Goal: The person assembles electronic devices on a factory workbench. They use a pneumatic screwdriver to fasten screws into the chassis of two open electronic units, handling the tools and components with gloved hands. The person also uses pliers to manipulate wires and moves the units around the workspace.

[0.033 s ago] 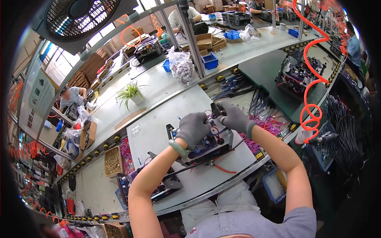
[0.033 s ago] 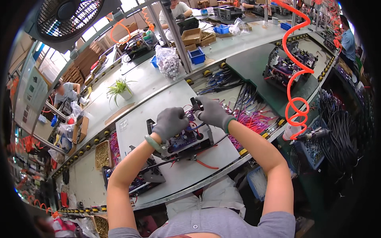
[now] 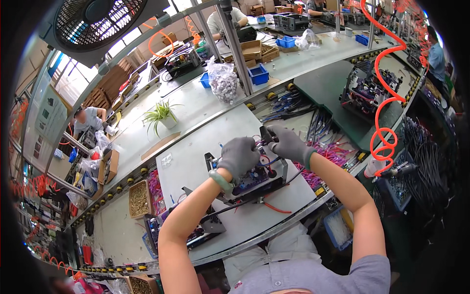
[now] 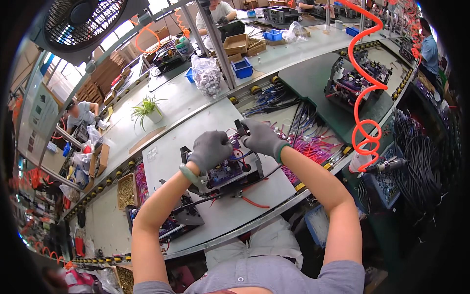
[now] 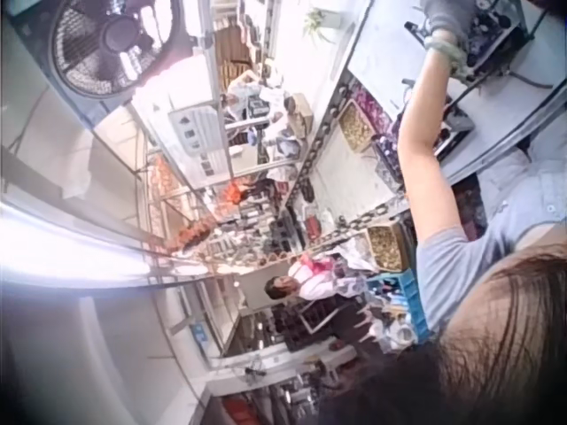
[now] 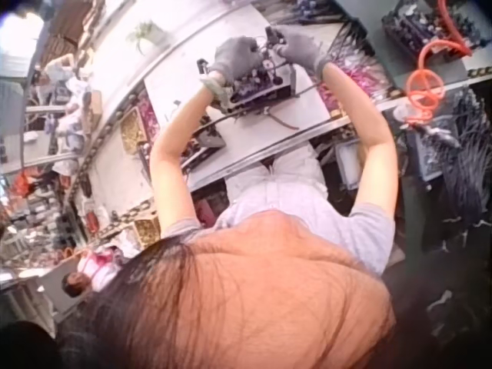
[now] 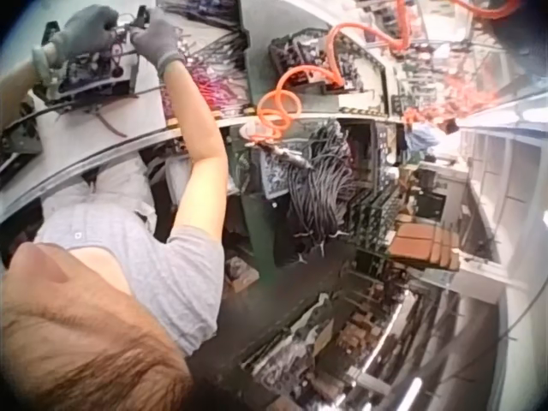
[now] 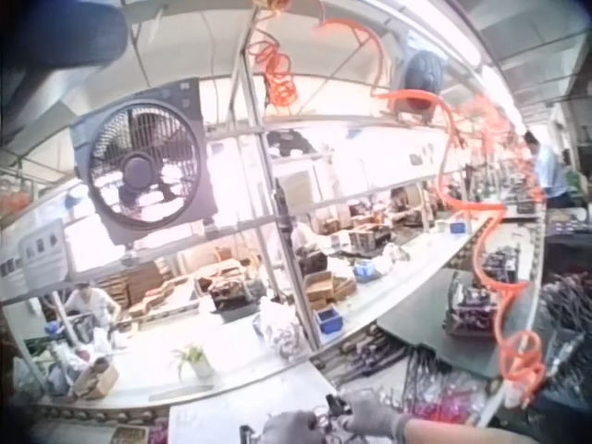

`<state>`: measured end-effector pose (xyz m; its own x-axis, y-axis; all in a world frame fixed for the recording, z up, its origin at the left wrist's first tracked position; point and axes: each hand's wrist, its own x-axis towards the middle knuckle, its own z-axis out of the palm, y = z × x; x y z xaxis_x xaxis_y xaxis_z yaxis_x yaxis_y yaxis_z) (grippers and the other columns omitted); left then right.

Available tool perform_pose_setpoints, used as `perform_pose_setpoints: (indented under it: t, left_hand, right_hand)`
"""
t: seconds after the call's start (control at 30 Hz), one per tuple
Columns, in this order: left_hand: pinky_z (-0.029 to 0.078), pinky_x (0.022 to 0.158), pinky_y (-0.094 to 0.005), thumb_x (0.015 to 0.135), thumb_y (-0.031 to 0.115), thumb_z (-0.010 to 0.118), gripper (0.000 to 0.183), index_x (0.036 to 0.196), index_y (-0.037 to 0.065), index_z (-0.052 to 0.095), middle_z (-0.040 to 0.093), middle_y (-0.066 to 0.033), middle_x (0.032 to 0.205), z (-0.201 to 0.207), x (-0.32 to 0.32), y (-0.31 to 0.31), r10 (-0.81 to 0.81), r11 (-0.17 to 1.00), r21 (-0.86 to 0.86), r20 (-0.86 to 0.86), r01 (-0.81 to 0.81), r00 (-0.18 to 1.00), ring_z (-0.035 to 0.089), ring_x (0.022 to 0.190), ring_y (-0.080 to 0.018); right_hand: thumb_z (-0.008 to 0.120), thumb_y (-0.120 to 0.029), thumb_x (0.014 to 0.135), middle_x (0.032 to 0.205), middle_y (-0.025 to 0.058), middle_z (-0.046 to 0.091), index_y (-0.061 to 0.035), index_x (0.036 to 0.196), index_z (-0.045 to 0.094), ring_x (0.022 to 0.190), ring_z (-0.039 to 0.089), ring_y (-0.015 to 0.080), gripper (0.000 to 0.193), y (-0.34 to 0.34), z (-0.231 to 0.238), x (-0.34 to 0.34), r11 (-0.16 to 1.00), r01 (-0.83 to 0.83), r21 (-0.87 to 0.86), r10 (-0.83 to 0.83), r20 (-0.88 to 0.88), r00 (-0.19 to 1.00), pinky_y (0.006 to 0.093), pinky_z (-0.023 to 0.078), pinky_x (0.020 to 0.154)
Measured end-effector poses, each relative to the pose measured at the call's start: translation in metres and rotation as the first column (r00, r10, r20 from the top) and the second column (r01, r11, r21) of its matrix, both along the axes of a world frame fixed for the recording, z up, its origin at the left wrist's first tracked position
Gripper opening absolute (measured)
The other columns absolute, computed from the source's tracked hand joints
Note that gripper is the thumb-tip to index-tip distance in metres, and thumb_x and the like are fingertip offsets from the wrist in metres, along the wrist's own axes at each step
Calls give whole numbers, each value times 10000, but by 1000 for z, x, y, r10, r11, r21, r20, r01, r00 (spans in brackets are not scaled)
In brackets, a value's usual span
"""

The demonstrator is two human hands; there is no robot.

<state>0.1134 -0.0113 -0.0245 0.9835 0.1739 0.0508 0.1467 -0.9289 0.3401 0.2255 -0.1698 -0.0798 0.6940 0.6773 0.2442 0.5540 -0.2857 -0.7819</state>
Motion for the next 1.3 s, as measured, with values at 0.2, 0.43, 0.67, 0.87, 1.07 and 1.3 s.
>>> perform_pose_setpoints:
  t: [0.2, 0.43, 0.67, 0.87, 1.07, 1.3]
  left_hand:
    - [536, 746, -409, 730, 267, 644, 246, 866, 91, 749, 706, -148, 819, 5, 20, 4, 4, 999, 41, -134, 2, 991, 686, 795, -326]
    - [534, 748, -395, 741, 271, 651, 240, 868, 90, 744, 709, -143, 836, 7, 19, 0, 11, 1000, 7, -160, -10, 987, 686, 807, -316]
    - [531, 732, -413, 765, 255, 647, 211, 841, 71, 718, 690, -151, 804, -9, 17, 0, 35, 999, -39, -71, -38, 997, 673, 772, -327]
    - [515, 690, -454, 769, 180, 627, 122, 783, 72, 682, 658, -139, 768, -35, 27, -3, -191, 972, 170, 190, 160, 963, 652, 739, -348]
    - [515, 680, -456, 799, 164, 614, 110, 802, 73, 676, 648, -143, 764, -20, 18, -5, -240, 938, 293, 159, 186, 958, 647, 728, -350]
    - [529, 679, -398, 875, 308, 653, 277, 955, 56, 732, 705, -144, 818, 22, 1, -5, -126, 956, -243, 159, 162, 979, 664, 708, -336]
  right_hand:
    - [616, -192, 808, 949, 217, 683, -49, 1051, 640, 946, 659, 386, 283, 2, 11, -4, 976, 51, -213, -40, 53, 998, 442, 510, 857]
    - [600, -181, 794, 915, 216, 672, -38, 1011, 630, 901, 658, 386, 261, 0, 23, -12, 980, 65, -188, -53, 70, 996, 459, 510, 822]
    - [601, -162, 788, 877, 207, 663, -34, 1006, 630, 869, 656, 388, 255, 0, 11, -9, 992, 63, -105, -53, 87, 995, 456, 511, 794]
    - [596, -151, 811, 851, 190, 668, -42, 1011, 633, 834, 660, 378, 231, 4, 6, -12, 991, 109, -74, -104, 72, 992, 464, 511, 762]
    - [595, -180, 845, 861, 183, 667, -53, 1018, 636, 832, 660, 379, 219, -1, 7, -9, 996, 47, -81, -34, 154, 987, 468, 512, 746]
    - [717, -171, 808, 835, 94, 655, -113, 914, 684, 798, 645, 307, 125, -11, 43, -15, 976, -125, 176, 13, 528, 849, 424, 508, 711]
